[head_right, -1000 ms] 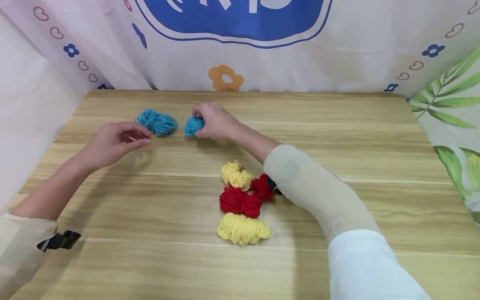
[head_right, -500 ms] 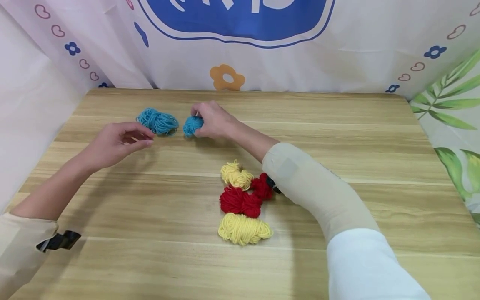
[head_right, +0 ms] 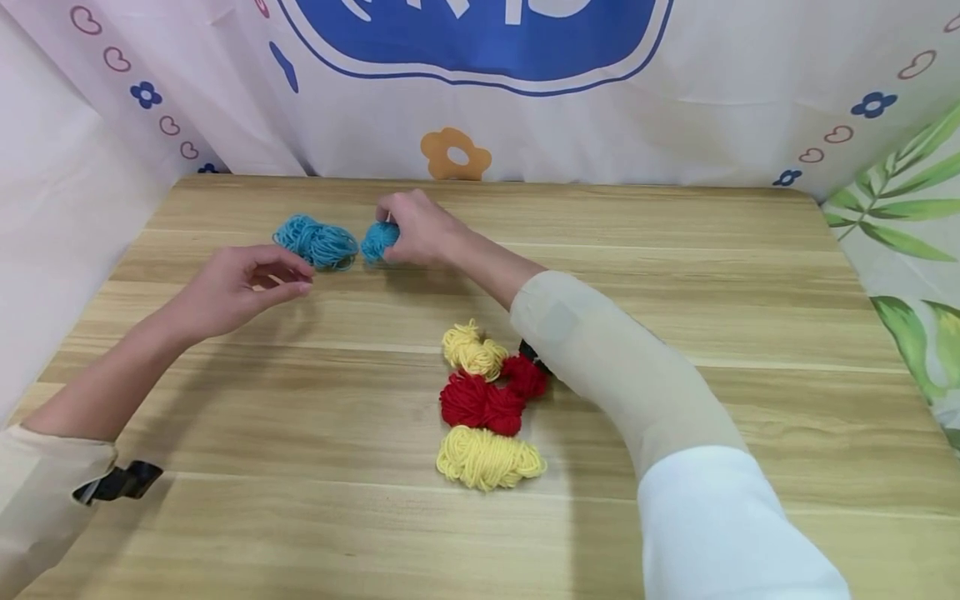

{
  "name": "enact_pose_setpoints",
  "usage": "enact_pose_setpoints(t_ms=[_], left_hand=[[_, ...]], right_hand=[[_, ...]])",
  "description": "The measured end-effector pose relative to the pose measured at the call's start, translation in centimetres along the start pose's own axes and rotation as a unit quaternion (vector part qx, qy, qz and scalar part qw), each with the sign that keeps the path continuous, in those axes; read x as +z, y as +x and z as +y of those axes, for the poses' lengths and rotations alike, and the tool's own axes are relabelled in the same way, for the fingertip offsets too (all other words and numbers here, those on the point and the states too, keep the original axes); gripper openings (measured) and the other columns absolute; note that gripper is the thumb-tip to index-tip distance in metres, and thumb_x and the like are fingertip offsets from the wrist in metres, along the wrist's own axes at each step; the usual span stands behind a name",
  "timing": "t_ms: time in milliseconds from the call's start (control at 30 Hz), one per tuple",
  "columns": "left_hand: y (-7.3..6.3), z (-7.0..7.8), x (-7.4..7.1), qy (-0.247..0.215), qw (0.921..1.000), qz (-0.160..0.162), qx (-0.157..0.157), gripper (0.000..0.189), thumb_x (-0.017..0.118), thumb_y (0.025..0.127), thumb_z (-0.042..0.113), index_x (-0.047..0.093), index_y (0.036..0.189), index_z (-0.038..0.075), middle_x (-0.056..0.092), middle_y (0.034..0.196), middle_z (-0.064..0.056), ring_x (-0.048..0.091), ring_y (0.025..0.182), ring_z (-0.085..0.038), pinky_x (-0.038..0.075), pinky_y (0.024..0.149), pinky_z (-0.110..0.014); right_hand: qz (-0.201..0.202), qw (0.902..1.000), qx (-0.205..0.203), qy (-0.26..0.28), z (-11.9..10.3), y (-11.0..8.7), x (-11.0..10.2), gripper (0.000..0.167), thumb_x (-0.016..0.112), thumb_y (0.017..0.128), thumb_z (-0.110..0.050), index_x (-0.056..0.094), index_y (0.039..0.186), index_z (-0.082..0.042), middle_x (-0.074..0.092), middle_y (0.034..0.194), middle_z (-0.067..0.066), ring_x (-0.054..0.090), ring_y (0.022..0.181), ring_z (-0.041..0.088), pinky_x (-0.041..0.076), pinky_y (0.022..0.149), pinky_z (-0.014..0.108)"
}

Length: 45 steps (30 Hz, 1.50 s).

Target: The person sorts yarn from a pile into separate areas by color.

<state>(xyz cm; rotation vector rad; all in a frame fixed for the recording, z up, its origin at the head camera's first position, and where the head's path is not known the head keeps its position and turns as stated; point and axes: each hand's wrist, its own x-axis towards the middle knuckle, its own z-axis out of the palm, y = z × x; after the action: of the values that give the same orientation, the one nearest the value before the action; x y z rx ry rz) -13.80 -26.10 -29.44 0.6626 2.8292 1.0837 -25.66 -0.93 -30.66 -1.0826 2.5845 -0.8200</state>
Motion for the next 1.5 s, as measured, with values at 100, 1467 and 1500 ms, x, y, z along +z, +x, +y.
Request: enact_pose_setpoints(t_ms=[100, 1467, 1500], left_hand=[[0.0, 0.0, 0.1, 0.000, 1.0000, 0.000, 0.005, 0.013, 0.072, 0.097, 0.003, 0.074, 0.108, -0.002, 0.074, 0.102, -0.012, 0.066, 0.088, -0.006, 0.053, 0.072, -0.015], [-0.6, 0.4, 0.2, 0.005, 0.9996, -0.002, 0.028, 0.011, 0.073, 0.095, 0.000, 0.075, 0.105, -0.002, 0.076, 0.099, -0.010, 0.069, 0.087, -0.013, 0.055, 0.071, -0.016], [-0.7, 0.4, 0.2, 0.005, 0.9996, -0.002, 0.029, 0.011, 0.074, 0.095, 0.000, 0.075, 0.105, -0.002, 0.076, 0.099, -0.011, 0.069, 0.087, -0.013, 0.055, 0.071, -0.016]], right_hand=[[-0.009, 0.9999, 0.003, -0.008, 0.0, 0.3, 0.1, 0.042, 0.076, 0.092, -0.014, 0.064, 0.128, 0.001, 0.068, 0.122, 0.015, 0.062, 0.114, 0.023, 0.052, 0.098, 0.032], [-0.043, 0.9984, 0.023, -0.028, 0.4, 0.3, 0.2, 0.046, 0.076, 0.094, -0.021, 0.061, 0.133, -0.001, 0.064, 0.129, 0.015, 0.061, 0.119, 0.024, 0.049, 0.103, 0.034], [-0.042, 0.9985, 0.022, -0.026, 0.5, 0.2, 0.1, 0.047, 0.076, 0.094, -0.021, 0.061, 0.134, -0.001, 0.064, 0.129, 0.015, 0.061, 0.118, 0.024, 0.050, 0.103, 0.034]])
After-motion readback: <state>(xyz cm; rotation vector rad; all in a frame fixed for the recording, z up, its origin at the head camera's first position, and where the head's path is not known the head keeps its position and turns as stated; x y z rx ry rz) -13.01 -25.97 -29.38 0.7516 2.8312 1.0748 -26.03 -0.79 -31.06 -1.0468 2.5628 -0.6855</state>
